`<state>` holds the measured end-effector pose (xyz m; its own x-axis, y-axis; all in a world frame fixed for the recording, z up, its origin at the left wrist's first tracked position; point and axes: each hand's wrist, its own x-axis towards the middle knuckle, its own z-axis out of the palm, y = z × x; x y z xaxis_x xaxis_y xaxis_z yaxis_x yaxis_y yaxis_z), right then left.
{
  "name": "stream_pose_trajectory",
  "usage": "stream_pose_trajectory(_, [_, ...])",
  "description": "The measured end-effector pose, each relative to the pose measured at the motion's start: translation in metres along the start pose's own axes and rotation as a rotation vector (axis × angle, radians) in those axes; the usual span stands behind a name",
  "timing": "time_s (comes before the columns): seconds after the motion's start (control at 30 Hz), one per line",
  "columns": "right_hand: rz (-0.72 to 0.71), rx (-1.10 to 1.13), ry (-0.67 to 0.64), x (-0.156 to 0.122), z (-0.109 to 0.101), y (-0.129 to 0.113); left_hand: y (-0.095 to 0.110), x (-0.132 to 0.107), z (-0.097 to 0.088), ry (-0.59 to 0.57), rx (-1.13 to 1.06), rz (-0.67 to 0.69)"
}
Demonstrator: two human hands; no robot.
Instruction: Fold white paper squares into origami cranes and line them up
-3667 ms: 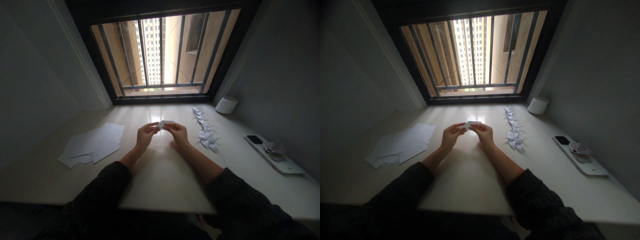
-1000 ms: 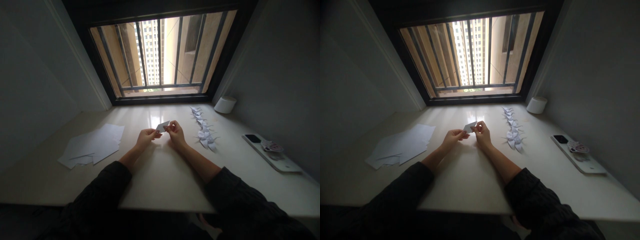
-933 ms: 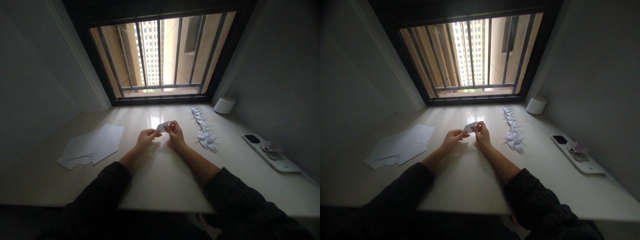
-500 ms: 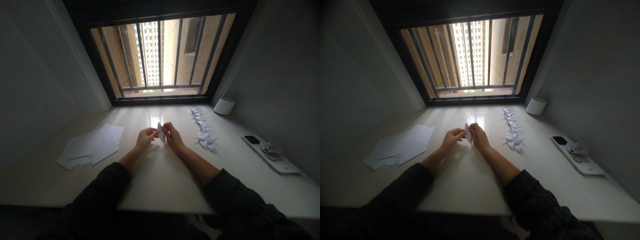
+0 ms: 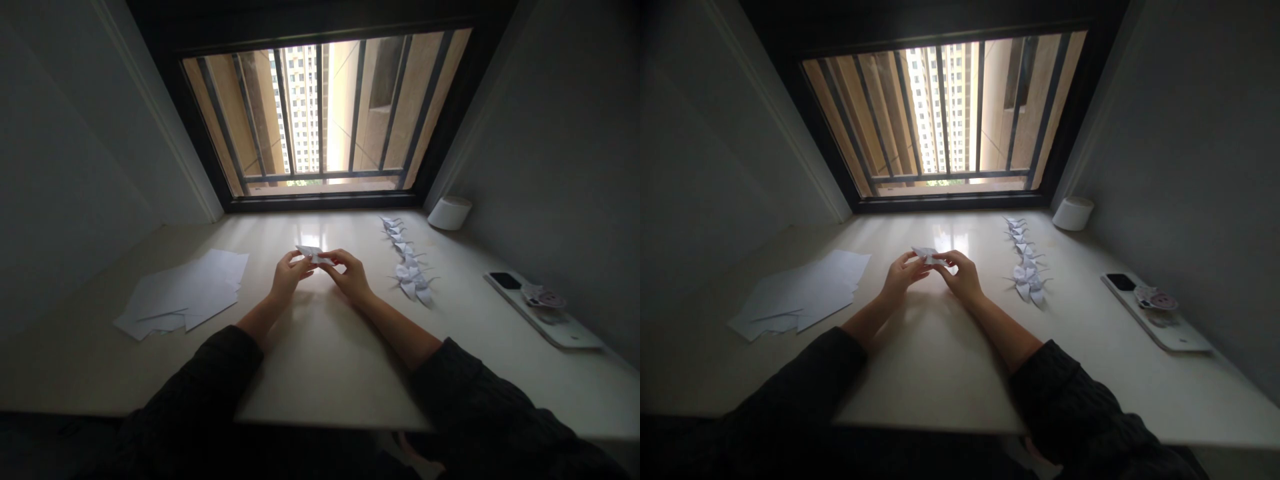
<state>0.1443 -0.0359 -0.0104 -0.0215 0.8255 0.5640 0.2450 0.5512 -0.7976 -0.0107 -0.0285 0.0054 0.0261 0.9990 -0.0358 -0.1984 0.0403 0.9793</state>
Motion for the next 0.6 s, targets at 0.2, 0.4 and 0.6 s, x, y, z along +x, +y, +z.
stream_pose_trajectory(0.2, [0.114,0.113,0.017,0.0023,-0.0008,0.0036,0.0034,-0.0027,-0.0008,-0.068,0.103,0.138])
stream_pose_trajectory(0.4, [0.198,0.213,0.031,0.0032,0.0003,0.0048,0.003,-0.0028,-0.0019,-0.151,0.272,0.307])
stream_pose_trajectory(0.6, [0.251,0.308,0.027,0.0039,0.0,0.0023,0.0042,-0.0016,-0.0023,-0.186,0.258,0.395])
